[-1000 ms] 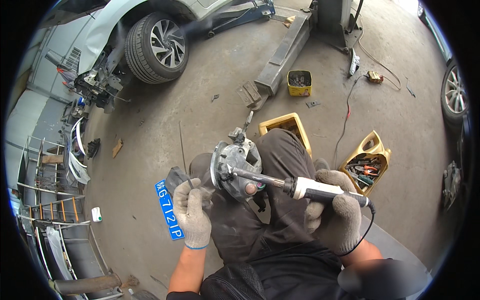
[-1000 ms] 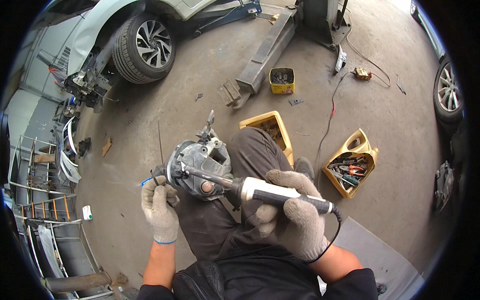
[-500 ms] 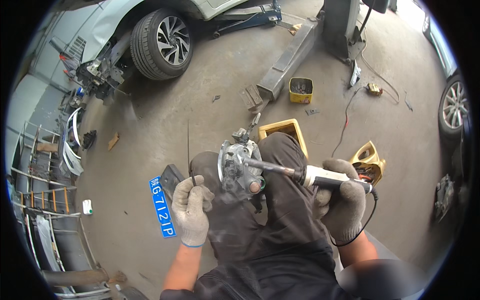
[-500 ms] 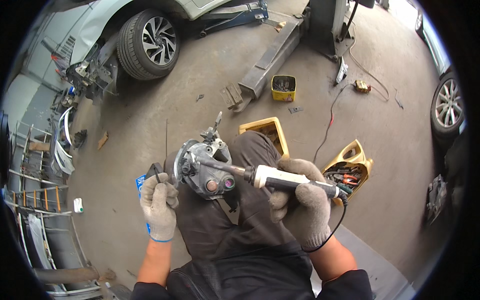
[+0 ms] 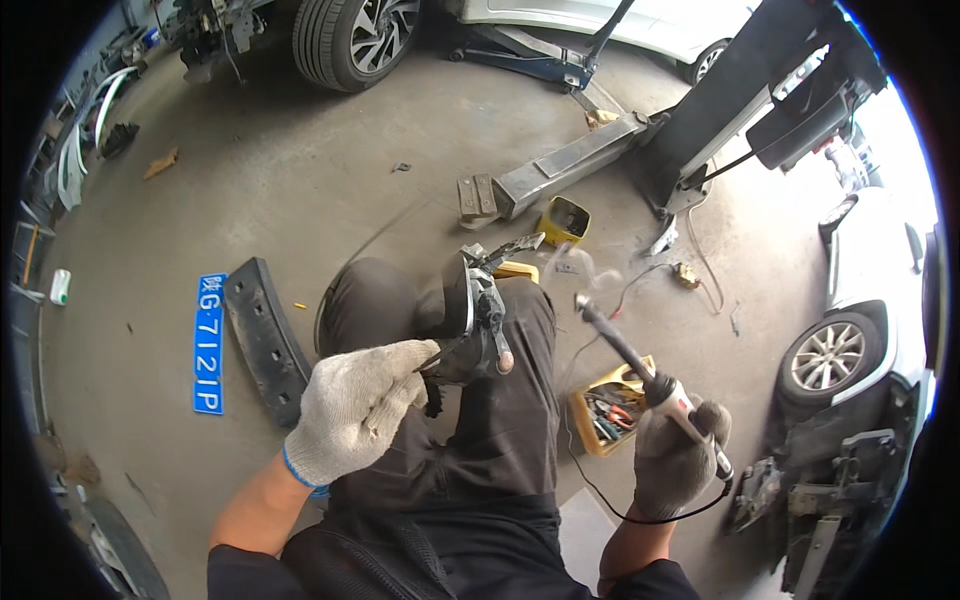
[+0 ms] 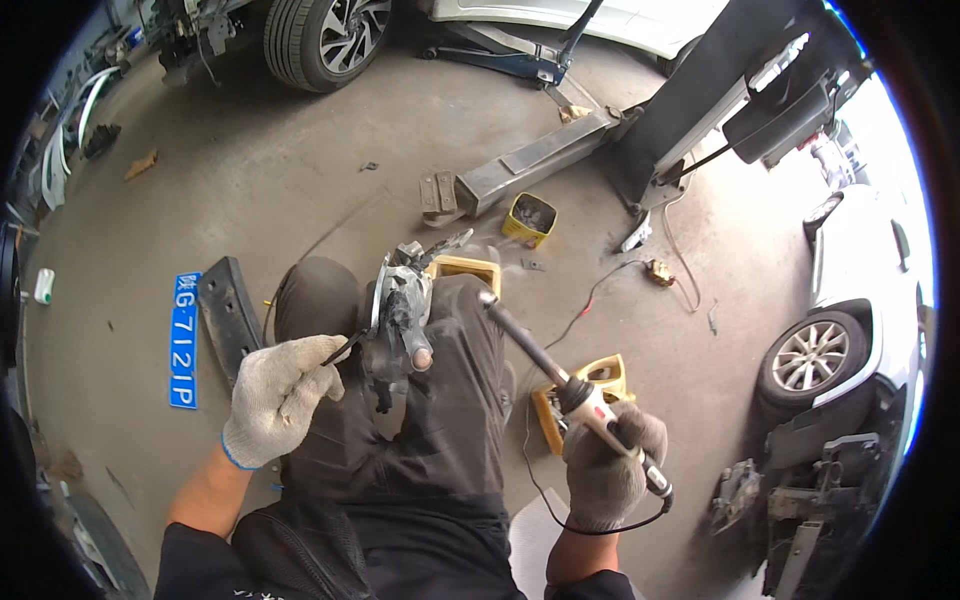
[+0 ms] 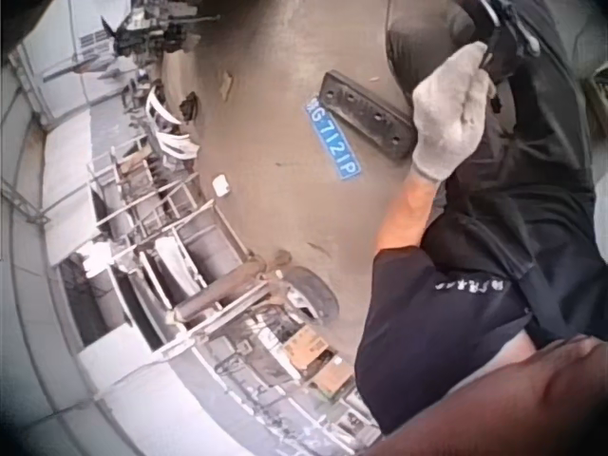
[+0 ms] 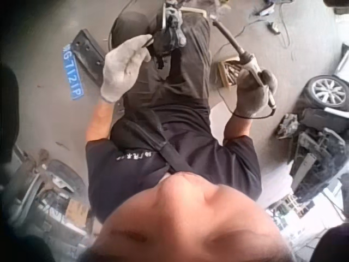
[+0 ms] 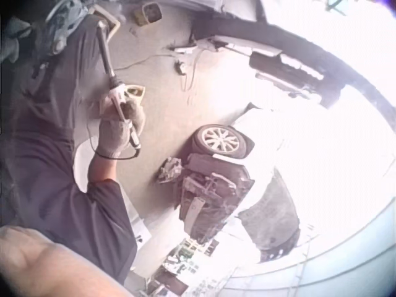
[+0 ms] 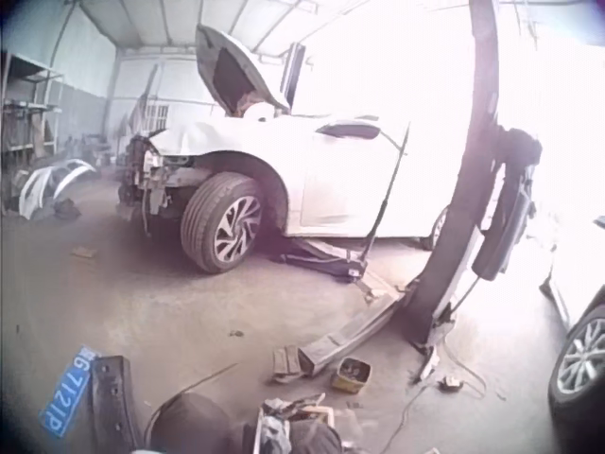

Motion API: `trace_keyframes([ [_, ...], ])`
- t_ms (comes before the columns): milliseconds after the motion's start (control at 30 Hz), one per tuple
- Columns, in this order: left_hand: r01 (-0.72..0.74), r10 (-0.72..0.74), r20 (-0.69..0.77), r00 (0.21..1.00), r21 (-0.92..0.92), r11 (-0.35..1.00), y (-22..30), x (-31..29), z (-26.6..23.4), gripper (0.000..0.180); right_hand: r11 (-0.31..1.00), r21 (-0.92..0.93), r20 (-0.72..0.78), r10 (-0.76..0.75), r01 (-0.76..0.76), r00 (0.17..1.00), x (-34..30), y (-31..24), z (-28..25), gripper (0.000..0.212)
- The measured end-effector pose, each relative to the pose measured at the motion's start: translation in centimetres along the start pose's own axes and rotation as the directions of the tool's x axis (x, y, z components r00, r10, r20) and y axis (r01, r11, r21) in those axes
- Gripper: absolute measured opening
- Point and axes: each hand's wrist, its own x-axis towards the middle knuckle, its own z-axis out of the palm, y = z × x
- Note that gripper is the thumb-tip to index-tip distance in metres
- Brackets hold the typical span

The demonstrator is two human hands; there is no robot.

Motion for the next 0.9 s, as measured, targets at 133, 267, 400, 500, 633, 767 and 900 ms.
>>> trace_keyframes([
  [133,0.124,-0.128,-0.003,0.992,-0.244,0.962,0.3,-0.4,2.2,0.021,0.974,-0.132,0.059,-0.175,0.182,0.983,-0.6,-2.4,-1.4,0.036],
  [267,0.262,-0.253,0.081,0.964,-0.432,0.863,0.0,-1.1,4.4,0.016,0.903,0.402,0.095,-0.202,0.148,0.975,-1.8,-4.2,-0.7,0.041],
  [400,0.255,-0.249,0.073,0.966,-0.437,0.862,-0.5,-0.7,4.5,0.015,0.940,0.337,0.218,-0.130,0.050,0.967,-2.3,-4.1,-1.6,0.052],
  [500,0.261,-0.246,0.090,0.965,-0.415,0.872,-0.3,-0.2,4.6,0.014,0.850,0.504,0.204,-0.291,0.154,0.935,-2.4,-4.4,-0.1,0.048],
  [633,0.311,-0.284,0.128,0.950,-0.433,0.846,0.1,0.0,4.4,0.013,0.803,0.511,0.211,-0.465,0.308,0.860,-2.0,-4.0,0.4,0.041],
  [767,0.309,-0.279,0.133,0.951,-0.412,0.857,0.0,-0.3,5.0,0.011,0.810,0.493,0.267,-0.489,0.318,0.831,-1.7,-4.3,0.5,0.040],
  [900,0.330,-0.315,0.113,0.942,-0.471,0.818,0.3,-0.4,5.6,0.011,0.813,0.431,0.278,-0.533,0.392,0.799,-1.2,-3.8,0.3,0.040],
])
